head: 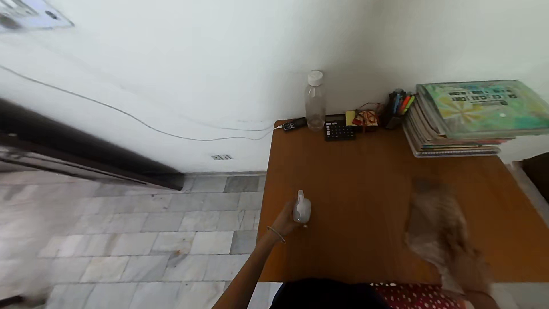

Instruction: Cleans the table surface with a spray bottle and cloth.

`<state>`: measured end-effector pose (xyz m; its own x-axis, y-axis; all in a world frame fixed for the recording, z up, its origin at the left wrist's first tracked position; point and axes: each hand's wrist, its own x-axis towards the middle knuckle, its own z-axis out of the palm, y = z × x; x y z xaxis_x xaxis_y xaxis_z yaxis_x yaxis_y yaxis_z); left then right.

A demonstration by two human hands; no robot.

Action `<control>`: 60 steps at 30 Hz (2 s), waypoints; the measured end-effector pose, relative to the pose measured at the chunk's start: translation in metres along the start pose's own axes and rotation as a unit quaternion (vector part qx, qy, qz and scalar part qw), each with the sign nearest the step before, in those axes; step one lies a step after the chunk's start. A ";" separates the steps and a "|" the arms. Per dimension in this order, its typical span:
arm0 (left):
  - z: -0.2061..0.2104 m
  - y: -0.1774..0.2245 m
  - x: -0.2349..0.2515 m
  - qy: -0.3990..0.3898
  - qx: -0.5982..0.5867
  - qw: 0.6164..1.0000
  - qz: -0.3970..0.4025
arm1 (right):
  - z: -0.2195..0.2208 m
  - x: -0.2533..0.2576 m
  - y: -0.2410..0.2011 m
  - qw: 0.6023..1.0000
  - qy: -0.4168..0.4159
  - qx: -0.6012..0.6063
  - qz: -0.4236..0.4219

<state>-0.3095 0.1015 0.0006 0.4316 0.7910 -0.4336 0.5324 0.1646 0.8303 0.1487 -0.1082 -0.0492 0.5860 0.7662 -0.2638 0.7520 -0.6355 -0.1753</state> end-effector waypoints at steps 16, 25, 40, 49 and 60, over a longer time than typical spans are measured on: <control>0.046 0.024 -0.003 0.291 -0.113 0.944 0.101 | 0.013 -0.035 -0.098 0.993 0.027 0.114 0.009; 0.052 0.000 0.012 0.239 -0.017 0.963 0.124 | 0.040 -0.057 -0.101 0.982 0.015 0.068 -0.175; 0.074 0.019 0.007 0.228 0.086 0.953 0.179 | 0.004 0.012 0.017 0.969 0.089 0.120 0.196; 0.076 0.060 -0.008 -0.085 0.006 0.996 -0.013 | 0.023 -0.033 -0.056 0.981 0.093 0.142 0.096; 0.118 0.118 0.060 -0.129 0.105 0.980 -0.114 | 0.048 -0.029 -0.047 0.968 0.199 0.125 0.084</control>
<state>-0.1350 0.0988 0.0308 0.4390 0.5688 -0.6955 0.7623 0.1740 0.6234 0.0818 -0.1050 -0.0783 0.8015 0.5939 0.0692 0.5680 -0.7201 -0.3986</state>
